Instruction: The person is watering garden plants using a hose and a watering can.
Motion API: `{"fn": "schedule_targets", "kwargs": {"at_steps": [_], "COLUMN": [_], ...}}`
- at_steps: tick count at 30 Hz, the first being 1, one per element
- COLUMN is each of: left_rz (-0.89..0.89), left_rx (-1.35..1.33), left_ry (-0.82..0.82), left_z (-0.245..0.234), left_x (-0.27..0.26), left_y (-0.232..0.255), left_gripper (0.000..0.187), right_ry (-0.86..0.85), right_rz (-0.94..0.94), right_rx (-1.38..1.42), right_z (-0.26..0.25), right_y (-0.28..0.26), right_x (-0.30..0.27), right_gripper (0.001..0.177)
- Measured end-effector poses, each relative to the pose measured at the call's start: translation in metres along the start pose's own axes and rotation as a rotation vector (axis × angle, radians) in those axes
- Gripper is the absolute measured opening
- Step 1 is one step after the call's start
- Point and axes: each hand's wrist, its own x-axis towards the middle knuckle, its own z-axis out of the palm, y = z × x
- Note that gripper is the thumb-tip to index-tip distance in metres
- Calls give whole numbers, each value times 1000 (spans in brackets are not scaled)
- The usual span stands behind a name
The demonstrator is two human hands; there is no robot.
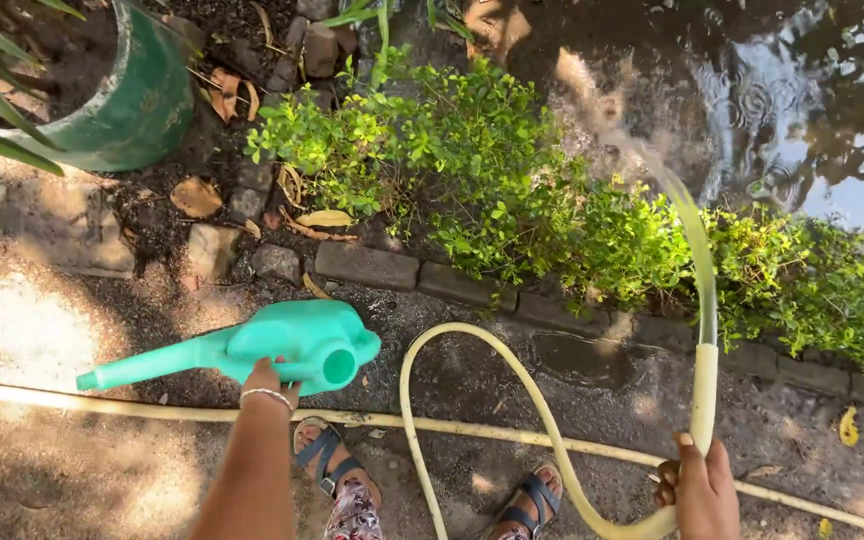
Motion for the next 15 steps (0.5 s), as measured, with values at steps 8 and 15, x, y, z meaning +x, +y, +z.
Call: {"fn": "schedule_targets", "kwargs": {"at_steps": [8, 15], "left_rz": [-107, -178], "left_rx": [24, 57], "left_ry": [-6, -145], "left_z": [-30, -68], "left_x": [59, -108], "left_y": [13, 26], "left_gripper": [35, 31], "right_ry": [-76, -109], "right_rz": [13, 94], "right_rx": [14, -113], "right_z": [6, -15], "right_y": [-16, -38], "right_x": [-27, -41], "right_gripper": [29, 36]}}
